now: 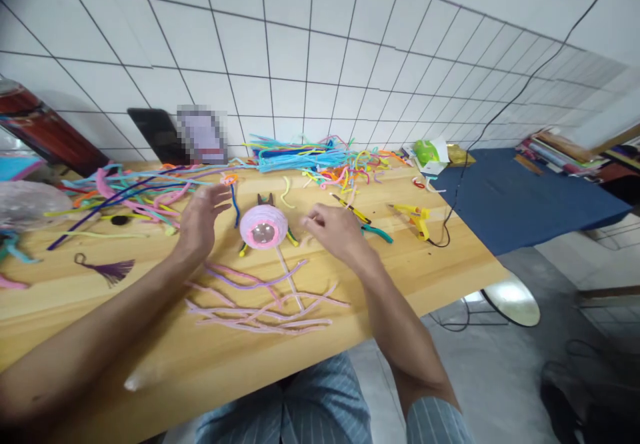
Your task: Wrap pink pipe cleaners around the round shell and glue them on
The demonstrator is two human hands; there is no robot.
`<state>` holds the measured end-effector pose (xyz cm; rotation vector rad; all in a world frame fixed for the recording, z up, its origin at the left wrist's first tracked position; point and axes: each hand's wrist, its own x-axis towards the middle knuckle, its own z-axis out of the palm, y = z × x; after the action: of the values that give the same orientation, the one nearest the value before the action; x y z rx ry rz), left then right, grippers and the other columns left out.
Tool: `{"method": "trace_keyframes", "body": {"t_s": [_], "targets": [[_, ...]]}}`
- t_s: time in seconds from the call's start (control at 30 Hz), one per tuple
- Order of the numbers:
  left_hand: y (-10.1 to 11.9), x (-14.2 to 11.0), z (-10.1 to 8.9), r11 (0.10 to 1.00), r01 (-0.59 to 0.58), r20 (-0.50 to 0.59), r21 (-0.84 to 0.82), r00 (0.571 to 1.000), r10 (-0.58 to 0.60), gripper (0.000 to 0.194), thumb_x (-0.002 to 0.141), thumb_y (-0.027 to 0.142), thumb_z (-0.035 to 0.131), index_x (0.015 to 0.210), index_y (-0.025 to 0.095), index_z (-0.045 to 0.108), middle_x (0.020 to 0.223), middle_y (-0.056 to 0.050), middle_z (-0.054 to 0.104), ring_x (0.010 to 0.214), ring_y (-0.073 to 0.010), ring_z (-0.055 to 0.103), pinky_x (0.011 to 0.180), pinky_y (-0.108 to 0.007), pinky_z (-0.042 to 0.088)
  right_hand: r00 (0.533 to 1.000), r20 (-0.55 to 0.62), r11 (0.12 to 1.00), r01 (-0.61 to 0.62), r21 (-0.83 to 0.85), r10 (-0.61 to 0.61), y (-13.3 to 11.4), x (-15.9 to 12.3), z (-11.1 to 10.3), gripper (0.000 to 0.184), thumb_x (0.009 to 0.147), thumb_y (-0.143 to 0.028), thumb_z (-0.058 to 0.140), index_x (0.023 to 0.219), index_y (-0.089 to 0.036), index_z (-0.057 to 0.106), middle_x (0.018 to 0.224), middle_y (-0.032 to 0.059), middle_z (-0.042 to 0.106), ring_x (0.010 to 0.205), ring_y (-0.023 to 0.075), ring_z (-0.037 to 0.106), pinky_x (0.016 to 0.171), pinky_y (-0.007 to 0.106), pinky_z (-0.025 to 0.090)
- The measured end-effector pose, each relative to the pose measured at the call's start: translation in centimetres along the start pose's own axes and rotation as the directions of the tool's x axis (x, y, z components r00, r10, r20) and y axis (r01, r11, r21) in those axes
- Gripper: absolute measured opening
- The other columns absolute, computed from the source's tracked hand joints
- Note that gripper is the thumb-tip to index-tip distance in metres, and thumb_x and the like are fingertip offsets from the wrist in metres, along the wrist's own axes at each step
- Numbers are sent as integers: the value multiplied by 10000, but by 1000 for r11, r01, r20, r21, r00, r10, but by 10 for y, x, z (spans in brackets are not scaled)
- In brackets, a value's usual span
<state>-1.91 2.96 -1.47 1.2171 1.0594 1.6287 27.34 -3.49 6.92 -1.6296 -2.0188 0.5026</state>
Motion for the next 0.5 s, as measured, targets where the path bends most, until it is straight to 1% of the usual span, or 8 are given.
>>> {"method": "trace_keyframes", "body": {"t_s": [0.07, 0.13, 0.2, 0.27, 0.37, 0.4, 0.43, 0.5], "targets": [[11, 7, 2, 999, -17, -54, -49, 998, 14, 460, 965, 596, 599, 1094, 176, 732, 1120, -94, 758, 934, -182, 712, 776, -277, 556, 995, -92, 999, -36, 25, 39, 15, 0, -16, 183, 928, -370, 649, 861, -228, 742, 774, -2, 753, 705, 158, 648, 677, 273, 416], [26, 11, 4, 995, -37, -88, -89, 996, 29, 473, 954, 601, 594, 993, 155, 744, 812, -43, 701, 683, -136, 631, 595, -240, 478, 984, -162, 998, -63, 29, 67, 32, 0, -27, 213, 899, -395, 649, 809, -218, 729, 701, -11, 705, 654, 152, 604, 651, 275, 411], [45, 7, 7, 995, -40, -76, -97, 997, 33, 497, 967, 606, 599, 841, 148, 744, 537, 30, 505, 461, -92, 425, 460, -229, 302, 979, -181, 995, -92, 39, 97, 48, -1, -33, 247, 882, -427, 639, 791, -215, 728, 673, -13, 684, 633, 151, 580, 626, 276, 402], [66, -7, 11, 995, -26, -34, -99, 999, 23, 505, 974, 580, 632, 698, 165, 713, 419, 84, 297, 380, -71, 227, 428, -239, 187, 970, -196, 989, -130, 75, 142, 61, -2, -35, 281, 864, -466, 635, 786, -212, 727, 644, -13, 661, 612, 154, 562, 594, 276, 390], [95, -47, 16, 984, -179, 124, 20, 977, 175, 539, 1027, 515, 591, 603, 196, 684, 423, 34, 394, 391, -103, 336, 422, -261, 252, 949, -250, 973, -151, 175, 192, 74, -4, -28, 321, 848, -511, 638, 781, -208, 720, 611, -21, 616, 587, 152, 537, 574, 276, 393], [102, -63, 18, 965, -248, 296, 85, 931, 213, 504, 1063, 458, 549, 655, 211, 711, 463, 4, 508, 427, -129, 455, 451, -275, 332, 943, -269, 968, -142, 209, 196, 76, -4, -24, 329, 853, -517, 633, 786, -206, 719, 612, -23, 605, 585, 150, 529, 576, 276, 395], [106, -79, 21, 939, -337, 515, 70, 818, 255, 497, 1092, 402, 494, 684, 222, 712, 522, -21, 612, 476, -148, 557, 497, -289, 408, 939, -284, 963, -130, 235, 195, 76, -5, -20, 331, 864, -514, 627, 796, -204, 721, 619, -24, 598, 587, 146, 524, 581, 276, 396], [108, -106, 28, 898, -437, 865, -56, 427, 262, 473, 1099, 350, 463, 700, 218, 680, 537, -28, 649, 476, -152, 594, 502, -307, 405, 939, -290, 962, -110, 251, 183, 75, -7, -11, 318, 882, -496, 632, 822, -201, 733, 633, -30, 589, 587, 136, 513, 592, 274, 393]]}}
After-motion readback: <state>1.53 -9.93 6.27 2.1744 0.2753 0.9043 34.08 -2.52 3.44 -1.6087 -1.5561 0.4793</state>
